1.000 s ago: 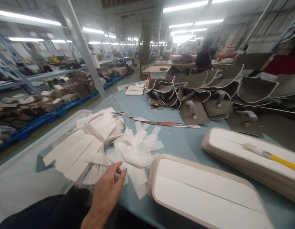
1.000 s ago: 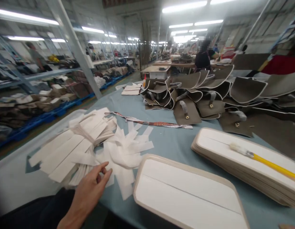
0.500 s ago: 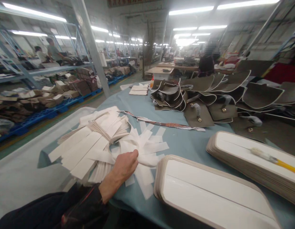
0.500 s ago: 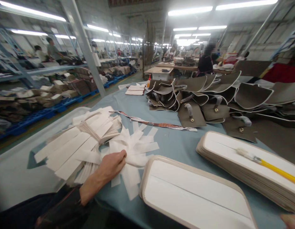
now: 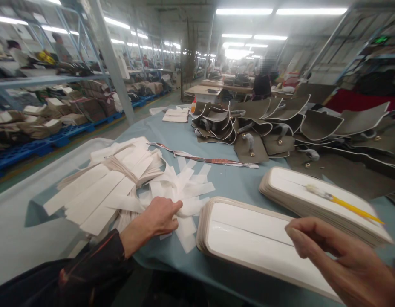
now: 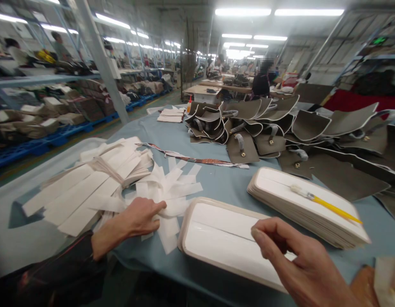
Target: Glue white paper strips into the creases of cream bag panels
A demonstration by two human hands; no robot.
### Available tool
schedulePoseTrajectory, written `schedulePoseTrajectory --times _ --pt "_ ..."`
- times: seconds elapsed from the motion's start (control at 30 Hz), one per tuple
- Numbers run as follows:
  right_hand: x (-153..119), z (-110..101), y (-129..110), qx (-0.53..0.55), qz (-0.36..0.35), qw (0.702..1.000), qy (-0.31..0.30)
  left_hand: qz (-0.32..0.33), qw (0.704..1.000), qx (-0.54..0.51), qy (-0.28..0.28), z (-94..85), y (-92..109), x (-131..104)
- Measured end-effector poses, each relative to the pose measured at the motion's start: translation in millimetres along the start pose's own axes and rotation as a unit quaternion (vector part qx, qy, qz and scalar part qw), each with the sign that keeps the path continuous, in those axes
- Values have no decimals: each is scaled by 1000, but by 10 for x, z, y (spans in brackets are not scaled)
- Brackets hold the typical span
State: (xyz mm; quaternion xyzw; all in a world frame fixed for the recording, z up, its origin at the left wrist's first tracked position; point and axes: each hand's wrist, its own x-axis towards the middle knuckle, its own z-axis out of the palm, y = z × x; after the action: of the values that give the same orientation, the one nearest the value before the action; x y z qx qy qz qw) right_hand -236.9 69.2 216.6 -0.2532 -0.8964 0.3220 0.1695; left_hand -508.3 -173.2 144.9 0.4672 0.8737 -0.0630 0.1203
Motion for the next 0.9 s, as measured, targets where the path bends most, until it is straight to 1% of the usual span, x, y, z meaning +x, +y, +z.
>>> schedulePoseTrajectory --times 0.1,0.2,0.3,0.37,0.43,0.5,0.57,0.63,0.7,0.77,0.8,0.83,0.87,0.9 --pt "6 29 -280 34 -30 999 -7 -10 1000 -8 15 -3 -25 -20" --pt "4 50 -449 60 -40 997 -35 -30 997 -41 62 -83 -93 -65" --pt "9 115 -532 91 -18 991 -100 -65 985 -92 132 -253 -178 -125" --pt "28 198 -591 119 8 982 -147 -86 969 -138 184 -396 -207 -163" --pt "68 311 -678 154 29 970 -185 -92 950 -189 233 -546 -189 -202" --pt "131 440 -792 188 24 958 -218 -88 929 -228 276 -688 -124 -254" --pt "213 559 -908 199 -13 951 -236 -87 897 -304 309 -799 -25 -328" --pt "302 642 -997 175 -57 958 -219 -85 838 -433 321 -861 98 -431" --pt "372 677 -1042 138 -80 972 -175 -78 765 -562 305 -861 245 -561" --pt "396 676 -1052 144 -71 977 -138 -77 706 -649 272 -797 420 -701" --pt "383 668 -1052 178 -65 972 -141 -81 682 -683 250 -743 517 -768" --pt "352 659 -1054 234 -65 958 -155 -89 662 -709 227 -674 617 -831" --pt "303 651 -1060 299 -69 936 -172 -96 650 -726 205 -594 720 -888" --pt "239 645 -1072 363 -76 910 -188 -99 645 -736 182 -503 824 -939"
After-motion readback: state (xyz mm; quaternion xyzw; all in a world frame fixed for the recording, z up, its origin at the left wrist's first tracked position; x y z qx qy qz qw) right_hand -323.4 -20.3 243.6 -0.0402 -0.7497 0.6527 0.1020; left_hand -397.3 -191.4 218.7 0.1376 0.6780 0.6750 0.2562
